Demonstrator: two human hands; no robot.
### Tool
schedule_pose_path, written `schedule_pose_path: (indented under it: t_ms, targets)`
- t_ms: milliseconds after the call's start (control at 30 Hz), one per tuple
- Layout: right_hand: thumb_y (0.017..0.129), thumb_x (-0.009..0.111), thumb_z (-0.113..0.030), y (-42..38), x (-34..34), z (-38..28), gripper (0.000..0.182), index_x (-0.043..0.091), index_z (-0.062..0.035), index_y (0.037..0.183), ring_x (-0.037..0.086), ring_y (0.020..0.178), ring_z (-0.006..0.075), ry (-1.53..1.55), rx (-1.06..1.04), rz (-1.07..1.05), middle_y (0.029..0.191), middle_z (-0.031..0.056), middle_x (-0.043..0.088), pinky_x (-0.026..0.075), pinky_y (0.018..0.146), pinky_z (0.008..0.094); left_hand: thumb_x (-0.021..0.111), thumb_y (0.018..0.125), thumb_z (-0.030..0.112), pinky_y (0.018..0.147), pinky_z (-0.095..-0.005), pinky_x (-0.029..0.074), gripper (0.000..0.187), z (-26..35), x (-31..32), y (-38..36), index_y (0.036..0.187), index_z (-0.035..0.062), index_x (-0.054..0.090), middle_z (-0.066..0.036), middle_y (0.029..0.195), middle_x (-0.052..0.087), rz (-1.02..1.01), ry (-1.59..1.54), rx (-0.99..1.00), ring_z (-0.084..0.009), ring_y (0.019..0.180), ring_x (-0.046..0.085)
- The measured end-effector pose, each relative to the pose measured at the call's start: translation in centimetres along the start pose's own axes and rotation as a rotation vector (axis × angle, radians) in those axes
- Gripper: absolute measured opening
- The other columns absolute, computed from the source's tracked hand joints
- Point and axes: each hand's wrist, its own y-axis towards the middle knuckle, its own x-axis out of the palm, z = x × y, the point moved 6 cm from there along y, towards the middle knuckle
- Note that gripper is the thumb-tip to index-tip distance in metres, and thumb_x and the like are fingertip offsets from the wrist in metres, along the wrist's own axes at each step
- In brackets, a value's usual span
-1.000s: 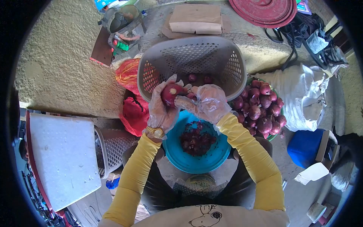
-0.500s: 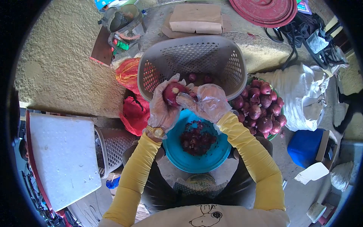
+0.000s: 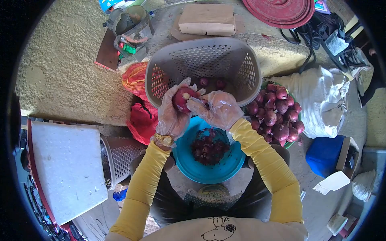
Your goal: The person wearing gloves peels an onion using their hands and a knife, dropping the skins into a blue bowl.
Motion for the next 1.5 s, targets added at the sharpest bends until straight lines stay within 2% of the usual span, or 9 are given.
schedule_pose_path:
  t_ms: [133, 200, 567, 633, 767, 833, 1000, 1333, 1500]
  targets:
    - [0.097, 0.073, -0.046, -0.2, -0.2, -0.3, 0.047, 0.078, 0.0008, 0.100, 0.057, 0.061, 0.0258, 0.052, 0.042, 0.020, 0.070, 0.0174, 0.067, 0.051, 0.066, 0.0400, 0.058, 0.102, 0.029, 0.109, -0.0556, 0.050, 0.044, 0.0, -0.1, 0.1, 0.134, -0.0018, 0.057, -0.019, 0.121, 0.063, -0.005, 0.003, 0.009, -0.0401, 0.122, 0.061]
    - [0.093, 0.067, -0.062, -0.2, -0.3, -0.3, 0.057, 0.080, -0.0077, 0.105, 0.069, 0.084, 0.0452, -0.032, 0.103, -0.020, 0.084, 0.0247, 0.071, 0.055, 0.077, 0.0485, 0.058, 0.102, 0.029, 0.109, -0.0555, 0.050, 0.044, 0.0, -0.1, 0.0, 0.135, -0.0016, 0.057, -0.019, 0.121, 0.063, -0.007, -0.005, -0.001, -0.0402, 0.122, 0.061]
    - [0.088, 0.077, -0.054, -0.5, 0.5, -0.2, 0.050, 0.078, -0.0040, 0.095, 0.067, 0.067, 0.0393, -0.364, -0.138, 0.004, 0.069, 0.0181, 0.068, 0.053, 0.063, 0.0446, 0.058, 0.103, 0.029, 0.108, -0.0549, 0.051, 0.043, 0.4, -0.1, -0.1, 0.133, -0.0007, 0.057, -0.020, 0.122, 0.065, 0.039, -0.001, -0.031, -0.0410, 0.122, 0.062]
    - [0.086, 0.079, -0.055, -0.5, 0.3, -0.8, 0.050, 0.078, -0.0050, 0.093, 0.067, 0.067, 0.0393, -0.399, -0.192, 0.039, 0.069, 0.0166, 0.068, 0.052, 0.063, 0.0448, 0.062, 0.101, 0.025, 0.097, -0.0459, 0.059, 0.035, 0.6, 0.3, -0.3, 0.125, -0.0010, 0.062, -0.016, 0.115, 0.066, 0.072, -0.026, -0.030, -0.0368, 0.111, 0.067]
    - [0.080, 0.081, -0.062, -0.3, -0.9, -0.8, 0.055, 0.073, -0.0070, 0.083, 0.068, 0.068, 0.0373, -0.384, -0.219, 0.229, 0.069, 0.0144, 0.068, 0.054, 0.063, 0.0447, 0.061, 0.102, 0.025, 0.096, -0.0470, 0.059, 0.036, 0.5, -0.2, 0.0, 0.127, -0.0012, 0.061, -0.016, 0.115, 0.066, 0.075, -0.029, -0.009, -0.0375, 0.110, 0.068]
    - [0.078, 0.081, -0.064, -0.3, -1.1, -0.7, 0.058, 0.071, -0.0073, 0.079, 0.069, 0.068, 0.0368, -0.393, -0.208, 0.249, 0.069, 0.0139, 0.067, 0.054, 0.064, 0.0444, 0.059, 0.102, 0.029, 0.110, -0.0532, 0.050, 0.041, 0.5, -0.3, 0.1, 0.130, -0.0005, 0.059, -0.019, 0.121, 0.066, 0.040, 0.003, -0.023, -0.0410, 0.121, 0.063]
    - [0.072, 0.083, -0.068, -0.4, -0.7, -1.1, 0.060, 0.071, -0.0099, 0.081, 0.070, 0.070, 0.0351, -0.514, -0.310, 0.218, 0.069, 0.0107, 0.069, 0.055, 0.066, 0.0446, 0.057, 0.104, 0.032, 0.104, -0.0546, 0.054, 0.043, 0.5, 0.4, -0.3, 0.132, 0.0005, 0.058, -0.021, 0.124, 0.067, 0.048, -0.037, -0.051, -0.0397, 0.118, 0.065]
    - [0.070, 0.086, -0.067, -0.5, -1.9, -1.3, 0.062, 0.071, -0.0077, 0.083, 0.068, 0.068, 0.0350, -0.365, -0.288, 0.281, 0.071, 0.0107, 0.069, 0.054, 0.065, 0.0444, 0.057, 0.106, 0.036, 0.099, -0.0458, 0.057, 0.049, 0.5, 0.6, -0.3, 0.137, -0.0018, 0.056, -0.021, 0.126, 0.065, -0.017, 0.065, -0.093, -0.0337, 0.115, 0.065]
    - [0.075, 0.087, -0.061, -0.2, -2.6, -0.5, 0.065, 0.068, 0.0000, 0.083, 0.062, 0.062, 0.0304, -0.233, -0.033, 0.251, 0.068, 0.0150, 0.063, 0.049, 0.060, 0.0398, 0.058, 0.106, 0.037, 0.099, -0.0421, 0.056, 0.051, 1.2, 1.1, -0.4, 0.140, -0.0006, 0.056, -0.017, 0.130, 0.063, -0.111, 0.101, -0.077, -0.0273, 0.115, 0.064]
